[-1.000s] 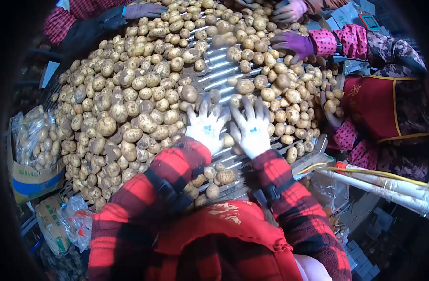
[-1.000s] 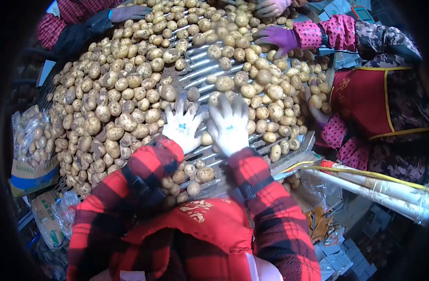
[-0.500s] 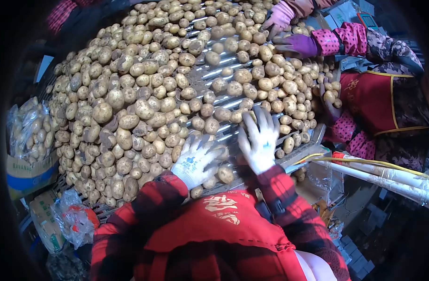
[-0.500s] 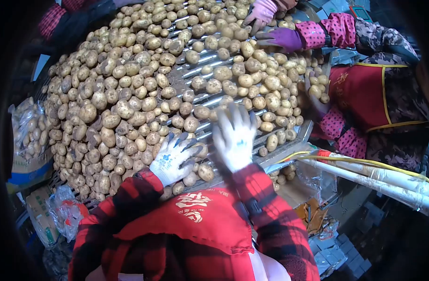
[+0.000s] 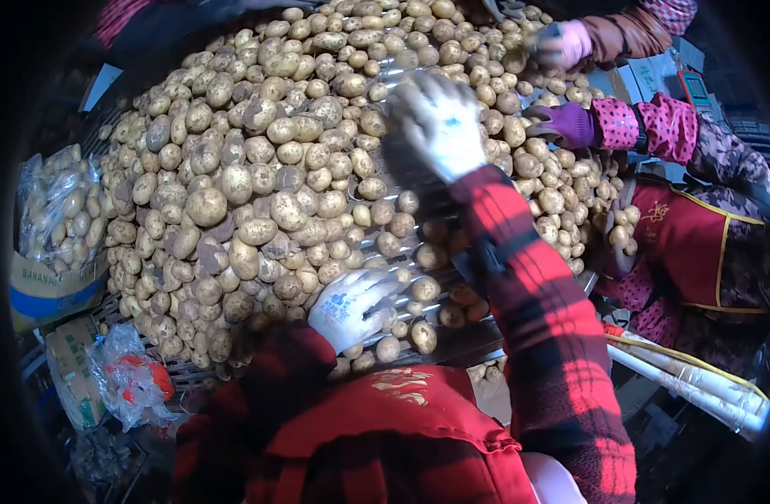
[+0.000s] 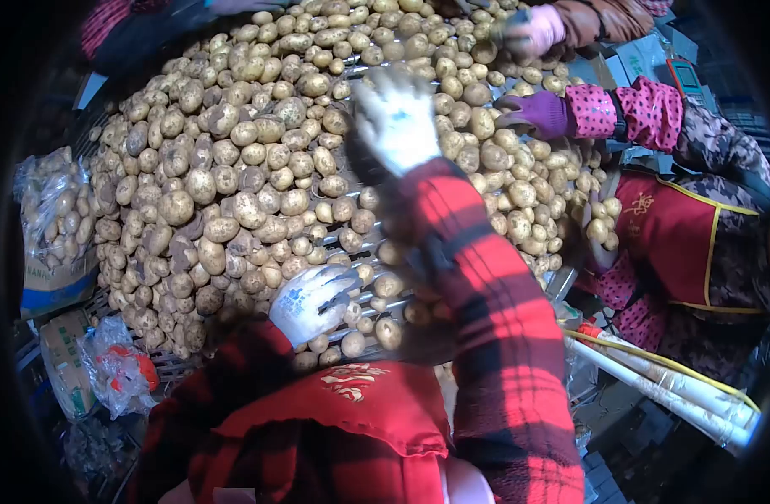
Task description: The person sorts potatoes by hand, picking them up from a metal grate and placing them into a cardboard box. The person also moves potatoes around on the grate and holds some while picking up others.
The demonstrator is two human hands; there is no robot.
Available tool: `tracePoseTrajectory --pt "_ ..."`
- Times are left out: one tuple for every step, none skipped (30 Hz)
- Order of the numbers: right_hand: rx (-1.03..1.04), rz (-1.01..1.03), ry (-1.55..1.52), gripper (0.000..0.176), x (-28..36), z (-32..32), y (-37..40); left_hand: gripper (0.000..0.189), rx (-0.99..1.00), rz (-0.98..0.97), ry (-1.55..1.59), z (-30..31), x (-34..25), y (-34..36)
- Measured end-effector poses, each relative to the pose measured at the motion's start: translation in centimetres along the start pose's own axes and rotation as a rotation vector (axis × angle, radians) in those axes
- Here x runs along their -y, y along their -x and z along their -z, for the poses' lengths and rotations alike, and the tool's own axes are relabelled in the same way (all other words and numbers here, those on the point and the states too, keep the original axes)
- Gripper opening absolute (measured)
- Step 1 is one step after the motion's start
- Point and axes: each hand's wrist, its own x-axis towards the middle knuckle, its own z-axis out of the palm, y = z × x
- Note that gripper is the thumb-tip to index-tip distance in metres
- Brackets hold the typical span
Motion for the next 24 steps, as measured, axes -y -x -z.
tracePoseTrajectory --pt "-0.076 0.040 -0.019 0.033 0.8 -2.2 -0.7 0.046 0.003 -0.001 0.010 -0.1 0.3 -0.1" --pt "-0.073 0.072 -0.031 0.033 0.4 -4.1 0.3 0.046 0.026 -0.026 -0.007 -0.1 0.8 -0.1" --pt "-0.071 0.100 -0.041 0.033 0.1 -5.4 1.2 0.046 0.041 -0.066 -0.004 0.3 1.2 0.2" --pt "0.037 0.038 0.029 0.031 -0.7 -4.9 1.6 0.047 0.049 -0.108 0.002 0.7 1.6 0.3" --pt "0.163 -0.099 0.014 0.038 -1.5 -4.7 1.7 0.047 0.044 -0.147 0.012 0.9 2.0 0.3" --pt "0.143 -0.173 0.126 0.038 -1.9 -4.5 1.3 0.048 0.037 -0.176 0.032 0.8 2.0 0.6" --pt "0.128 -0.249 0.239 0.038 -2.0 -4.4 1.1 0.049 0.072 -0.114 0.172 0.6 1.9 1.0" --pt "0.172 -0.253 0.327 0.037 -2.4 -4.4 0.5 0.049 0.104 -0.062 0.306 0.6 2.0 0.9" --pt "0.136 -0.176 0.203 0.039 -1.8 -3.4 -1.2 0.049 0.113 -0.006 0.406 0.7 1.9 0.6" --pt "0.156 -0.062 0.206 0.042 -1.6 -4.6 -2.3 0.049 0.117 0.051 0.505 0.8 1.8 0.2" --pt "0.177 0.042 0.205 0.044 -1.2 -6.2 -3.4 0.049 0.110 0.117 0.570 0.9 1.4 0.1" --pt "0.288 -0.019 0.179 0.046 -0.7 -8.0 -3.9 0.049 0.108 0.186 0.632 1.0 0.8 0.0" --pt "0.315 -0.070 0.223 0.036 -0.4 -9.5 -4.3 0.048 0.103 0.253 0.682 1.4 0.4 -0.3" --pt "0.348 -0.098 0.254 0.033 -0.1 -11.1 -5.6 0.048 0.108 0.339 0.785 1.9 0.2 -0.6" --pt "0.383 -0.131 0.285 0.031 0.3 -11.8 -6.4 0.049 0.104 0.428 0.887 2.3 -0.1 -1.0" --pt "0.324 -0.139 0.255 0.031 0.0 -11.6 -6.1 0.049 0.113 0.537 1.047 2.9 -0.3 -1.5" --pt "0.265 -0.144 0.224 0.032 -0.4 -11.3 -5.8 0.048 0.071 0.559 1.154 3.0 0.0 -1.7" --pt "0.217 -0.195 0.037 0.031 -1.0 -9.8 -5.2 0.047 0.028 0.577 1.261 3.0 0.3 -1.8" --pt "0.167 -0.239 -0.146 0.031 -1.1 -7.6 -4.8 0.046 -0.017 0.597 1.401 2.7 1.1 -2.1" --pt "0.092 -0.274 -0.153 0.032 -0.7 -6.1 -3.8 0.045 -0.064 0.614 1.541 2.3 1.9 -2.3" --pt "0.080 -0.319 -0.348 0.029 -0.1 -3.8 -2.6 0.045 -0.088 0.611 1.643 1.9 2.5 -2.4" --pt "0.188 -0.417 -0.357 0.032 1.6 -0.3 -1.5 0.046 -0.093 0.584 1.654 1.7 2.8 -2.4" --pt "-0.001 -0.314 -0.440 0.034 2.5 1.4 1.2 0.046 -0.085 0.547 1.632 1.4 3.1 -2.5" --pt "0.195 -0.440 -0.617 0.038 3.3 3.4 3.5 0.047 -0.067 0.511 1.593 1.1 3.2 -2.6"
